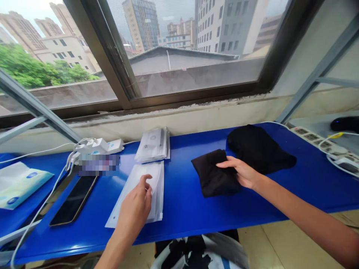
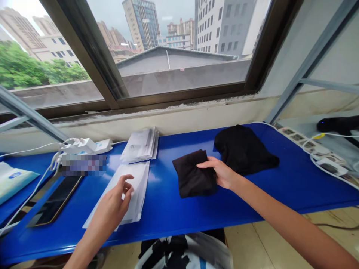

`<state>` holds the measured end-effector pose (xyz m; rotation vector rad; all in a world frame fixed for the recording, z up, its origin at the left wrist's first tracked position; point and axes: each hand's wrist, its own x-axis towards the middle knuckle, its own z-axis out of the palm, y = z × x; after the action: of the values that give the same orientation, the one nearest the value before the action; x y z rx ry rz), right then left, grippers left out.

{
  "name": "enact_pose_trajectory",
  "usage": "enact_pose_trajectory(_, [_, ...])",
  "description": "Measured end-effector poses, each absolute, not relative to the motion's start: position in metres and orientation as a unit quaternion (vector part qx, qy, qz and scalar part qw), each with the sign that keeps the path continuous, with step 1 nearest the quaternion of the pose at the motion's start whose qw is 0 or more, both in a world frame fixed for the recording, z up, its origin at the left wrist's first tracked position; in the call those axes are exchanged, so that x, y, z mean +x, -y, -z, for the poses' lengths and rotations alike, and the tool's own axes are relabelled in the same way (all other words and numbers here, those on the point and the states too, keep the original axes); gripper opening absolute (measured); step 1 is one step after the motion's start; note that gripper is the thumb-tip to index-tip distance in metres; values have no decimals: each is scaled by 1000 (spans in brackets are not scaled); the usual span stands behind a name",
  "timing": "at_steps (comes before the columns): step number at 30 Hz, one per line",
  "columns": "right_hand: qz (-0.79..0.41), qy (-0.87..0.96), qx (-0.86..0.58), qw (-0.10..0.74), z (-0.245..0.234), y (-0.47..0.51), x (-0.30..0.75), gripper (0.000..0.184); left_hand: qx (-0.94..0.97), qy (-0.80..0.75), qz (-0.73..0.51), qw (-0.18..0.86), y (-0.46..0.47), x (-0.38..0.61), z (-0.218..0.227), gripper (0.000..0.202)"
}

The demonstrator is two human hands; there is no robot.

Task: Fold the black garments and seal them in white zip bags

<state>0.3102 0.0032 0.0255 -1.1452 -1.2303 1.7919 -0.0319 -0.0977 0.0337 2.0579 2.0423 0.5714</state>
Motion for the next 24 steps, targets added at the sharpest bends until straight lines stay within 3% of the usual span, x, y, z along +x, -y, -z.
enact_pose_trajectory(3, [-692,463,-464,301,-26,-4,311,26,705,-693,-147,-25,112,-22,-44,26])
enact_pose_trajectory(6, [-623,551,-489,263,-30,-8,313,31,693,-696,-146,-120,124,-6,-53,25])
enact_pose_trajectory(9, [-504,690,-491,172,-38,-12,312,38,680,-700,-157,-151,125,13,-55,25])
enact_pose_trajectory(12, [-422,753,-474,176,-48,-7,307,36,684,-703,-148,-128,118,31,-51,27])
enact_pose_trajectory(15, [-550,669,-419,272,-60,7,297,41,687,-710,-122,-99,110,48,-47,32])
enact_pose_trajectory(18, [-664,571,-383,294,-67,19,284,49,702,-699,-115,-71,109,63,-46,39])
enact_pose_trajectory(20, [-621,610,-405,280,-70,21,277,41,713,-687,-130,-61,111,69,-45,47])
enact_pose_trajectory(24, [-384,779,-448,212,-74,18,268,14,731,-655,-170,-87,117,79,-39,60])
